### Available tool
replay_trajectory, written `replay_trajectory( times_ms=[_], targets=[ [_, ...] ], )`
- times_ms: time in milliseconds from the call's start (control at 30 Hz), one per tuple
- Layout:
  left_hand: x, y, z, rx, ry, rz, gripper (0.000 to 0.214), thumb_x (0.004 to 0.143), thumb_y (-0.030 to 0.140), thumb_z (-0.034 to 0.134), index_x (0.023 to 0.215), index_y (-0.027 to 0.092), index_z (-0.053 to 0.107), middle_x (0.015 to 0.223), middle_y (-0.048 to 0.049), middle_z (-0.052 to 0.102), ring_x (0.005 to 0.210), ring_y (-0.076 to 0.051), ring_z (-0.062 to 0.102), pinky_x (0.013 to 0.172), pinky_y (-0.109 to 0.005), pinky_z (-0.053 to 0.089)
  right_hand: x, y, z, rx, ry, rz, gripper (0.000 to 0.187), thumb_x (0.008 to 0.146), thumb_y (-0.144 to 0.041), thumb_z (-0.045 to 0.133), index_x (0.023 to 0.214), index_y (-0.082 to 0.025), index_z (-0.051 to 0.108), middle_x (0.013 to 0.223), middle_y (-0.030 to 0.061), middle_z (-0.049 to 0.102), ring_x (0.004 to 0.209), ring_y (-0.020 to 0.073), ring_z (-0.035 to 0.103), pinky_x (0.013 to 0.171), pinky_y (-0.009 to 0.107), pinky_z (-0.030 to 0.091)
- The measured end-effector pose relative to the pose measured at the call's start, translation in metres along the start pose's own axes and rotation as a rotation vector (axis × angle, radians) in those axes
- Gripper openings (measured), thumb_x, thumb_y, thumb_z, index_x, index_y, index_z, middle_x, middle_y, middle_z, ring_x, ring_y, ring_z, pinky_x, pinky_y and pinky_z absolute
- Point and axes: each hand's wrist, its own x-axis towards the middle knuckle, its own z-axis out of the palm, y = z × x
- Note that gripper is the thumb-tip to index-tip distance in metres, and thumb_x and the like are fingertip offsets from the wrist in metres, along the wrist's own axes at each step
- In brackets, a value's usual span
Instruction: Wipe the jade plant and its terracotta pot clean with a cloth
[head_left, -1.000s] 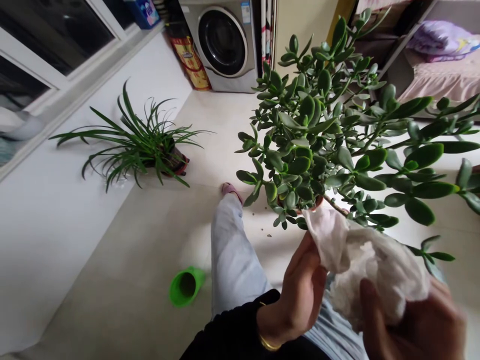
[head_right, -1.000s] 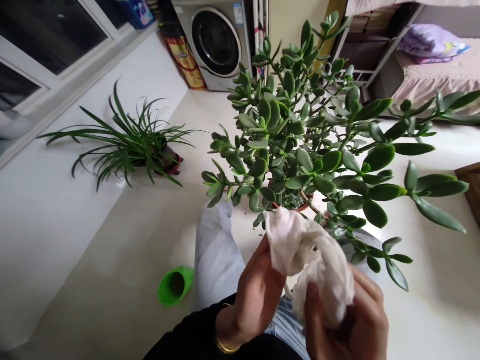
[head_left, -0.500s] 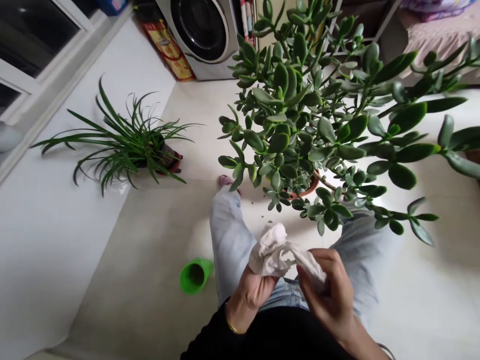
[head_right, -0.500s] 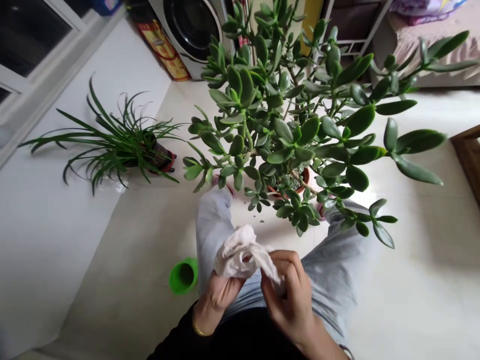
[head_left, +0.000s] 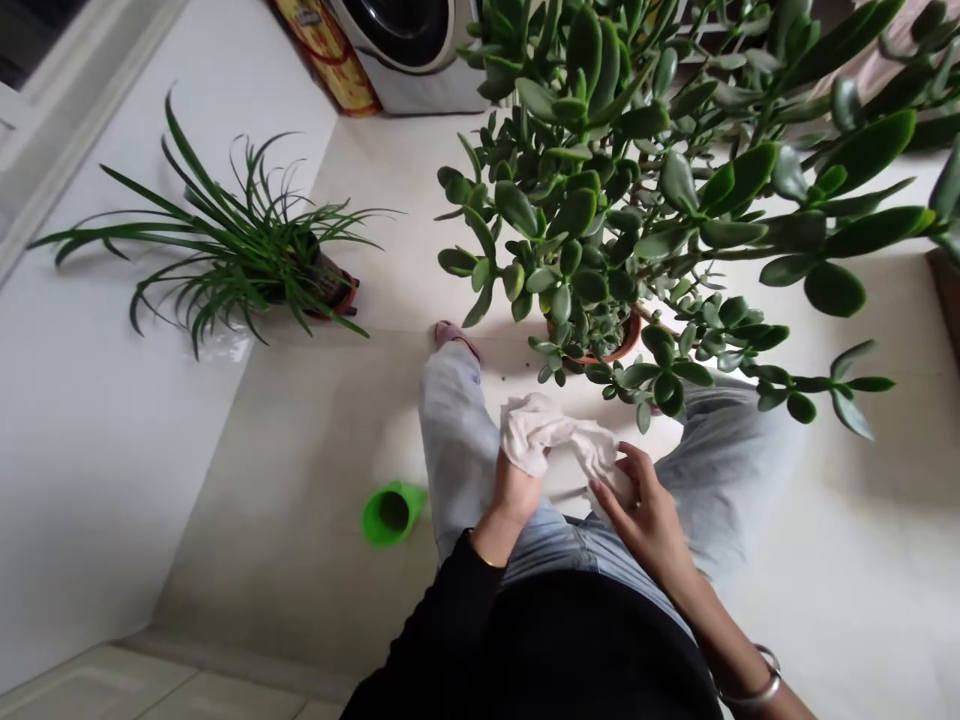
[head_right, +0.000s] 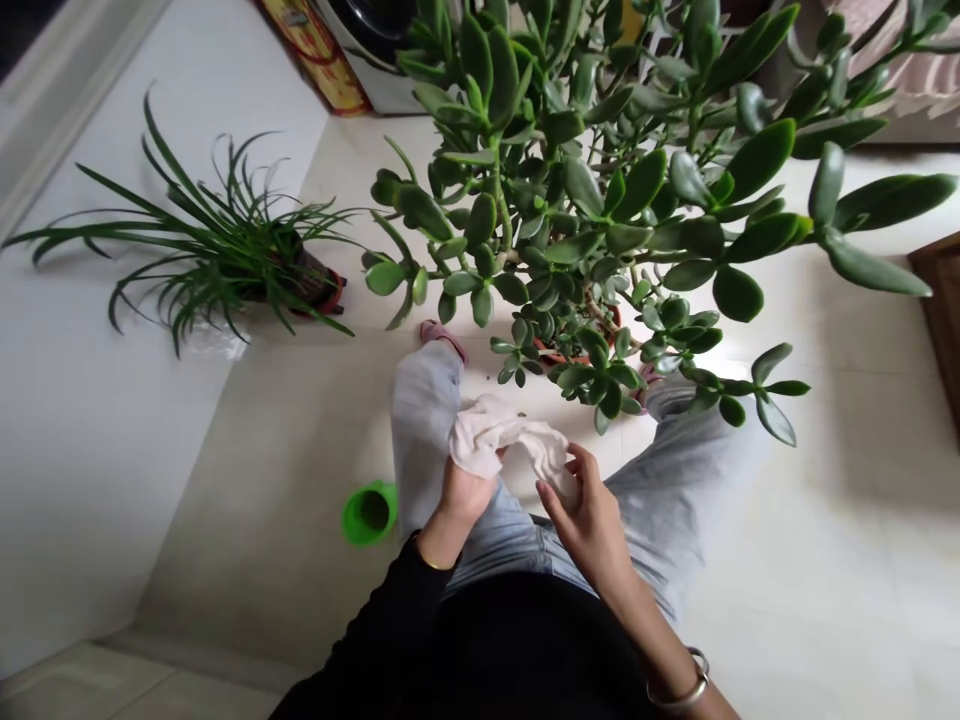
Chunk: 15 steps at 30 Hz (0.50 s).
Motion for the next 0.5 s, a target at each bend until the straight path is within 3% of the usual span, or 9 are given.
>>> replay_trajectory(
  times_ms=[133,333,500],
  targets=[
    [0.015,-0.001,-0.007,-0.041,0.104,-0.007,0.014,0.1,0.028,0.055,0.097,0.022,0.067,0.094,-0.0013,0.074,0.084,-0.014,0.07,0.085,-0.027,0.055,0.004,0.004,0.009,0.07,-0.05,0.062,0.053,0.089,-0.061,0.061,0.119,-0.019,0.063,0.095,0.0072,0.071,0.08,0.0214,0.066,0.075,0.033,0.054],
    [0.017,-0.013,-0.007,-0.064,0.095,0.0,0.013,0.098,0.03,0.059,0.095,0.022,0.067,0.095,-0.002,0.074,0.087,-0.014,0.068,0.086,-0.026,0.052,0.02,0.042,0.02,-0.007,0.003,0.144,0.06,0.077,-0.051,0.066,0.126,-0.018,0.066,0.097,0.0086,0.068,0.089,0.0263,0.064,0.089,0.043,0.051],
    [0.013,-0.043,-0.006,-0.036,0.073,-0.09,0.014,0.093,0.033,0.065,0.1,0.021,0.068,0.098,-0.003,0.074,0.095,-0.016,0.068,0.09,-0.028,0.051,0.026,0.086,0.011,-0.046,0.129,0.128,0.029,0.069,-0.048,0.069,0.081,-0.022,0.068,0.084,0.0048,0.061,0.083,0.0244,0.057,0.083,0.042,0.048]
  ],
)
